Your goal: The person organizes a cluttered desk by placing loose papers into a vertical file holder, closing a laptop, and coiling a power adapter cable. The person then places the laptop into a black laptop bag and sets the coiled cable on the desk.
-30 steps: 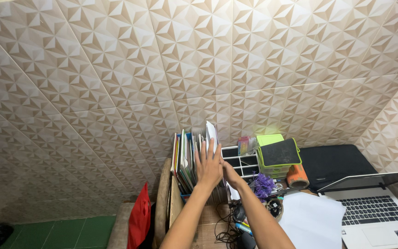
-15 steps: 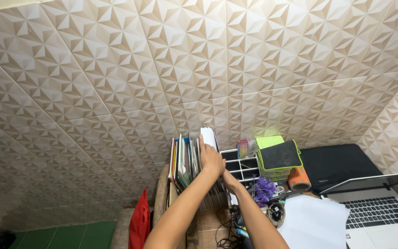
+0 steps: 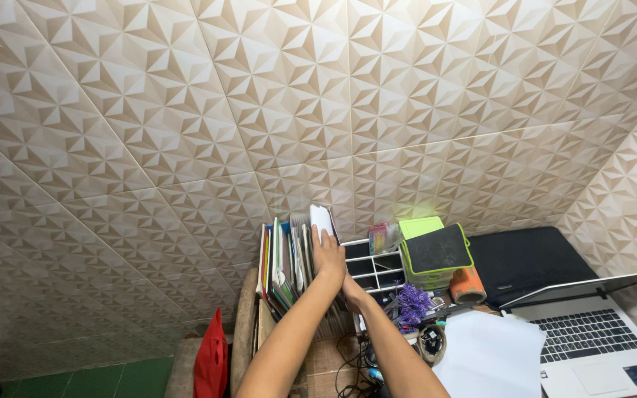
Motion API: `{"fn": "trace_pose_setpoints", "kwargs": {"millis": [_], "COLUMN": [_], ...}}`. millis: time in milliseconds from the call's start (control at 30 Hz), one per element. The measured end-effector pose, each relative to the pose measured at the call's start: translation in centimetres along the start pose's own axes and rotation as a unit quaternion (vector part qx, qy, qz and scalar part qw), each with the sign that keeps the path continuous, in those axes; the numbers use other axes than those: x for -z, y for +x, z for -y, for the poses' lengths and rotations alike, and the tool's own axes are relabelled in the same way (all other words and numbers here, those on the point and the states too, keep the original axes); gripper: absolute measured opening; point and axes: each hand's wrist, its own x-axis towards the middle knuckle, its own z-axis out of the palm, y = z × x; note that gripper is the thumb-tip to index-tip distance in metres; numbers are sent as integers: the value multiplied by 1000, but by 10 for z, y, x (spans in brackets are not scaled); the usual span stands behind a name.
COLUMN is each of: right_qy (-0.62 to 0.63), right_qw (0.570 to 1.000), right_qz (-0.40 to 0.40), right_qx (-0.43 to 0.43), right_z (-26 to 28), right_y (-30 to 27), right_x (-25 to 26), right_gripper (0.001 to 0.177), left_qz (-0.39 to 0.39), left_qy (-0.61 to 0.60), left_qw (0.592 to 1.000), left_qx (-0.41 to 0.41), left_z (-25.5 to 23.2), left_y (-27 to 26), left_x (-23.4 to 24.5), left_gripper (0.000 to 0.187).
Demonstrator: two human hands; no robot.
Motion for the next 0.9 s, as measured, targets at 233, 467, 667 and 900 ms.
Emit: {"fn": "trace_pose_setpoints", "kwargs": {"millis": [233, 467, 667, 900], "right_qy": [-52, -2, 34, -43], "right_qw": [995, 998, 996, 997], "right_qz": [20, 18, 12, 14], "right_qx": [-84, -65, -83, -65], "right_z": [2, 5, 1, 0], "right_y": [4, 5, 4, 4], "right_x": [3, -1, 0, -1], "right_gripper": [92, 90, 89, 89], "left_qz": [48, 60, 57, 58], "left_qy": [0, -22, -32, -53], "left_qw": [999, 998, 998, 997], "left_qx": [-8, -19, -21, -18], "left_z": [7, 18, 22, 24], "left_y": [-8, -24, -29, -31], "left_x": [8, 30, 36, 33], "left_gripper": [56, 61, 60, 53]}}
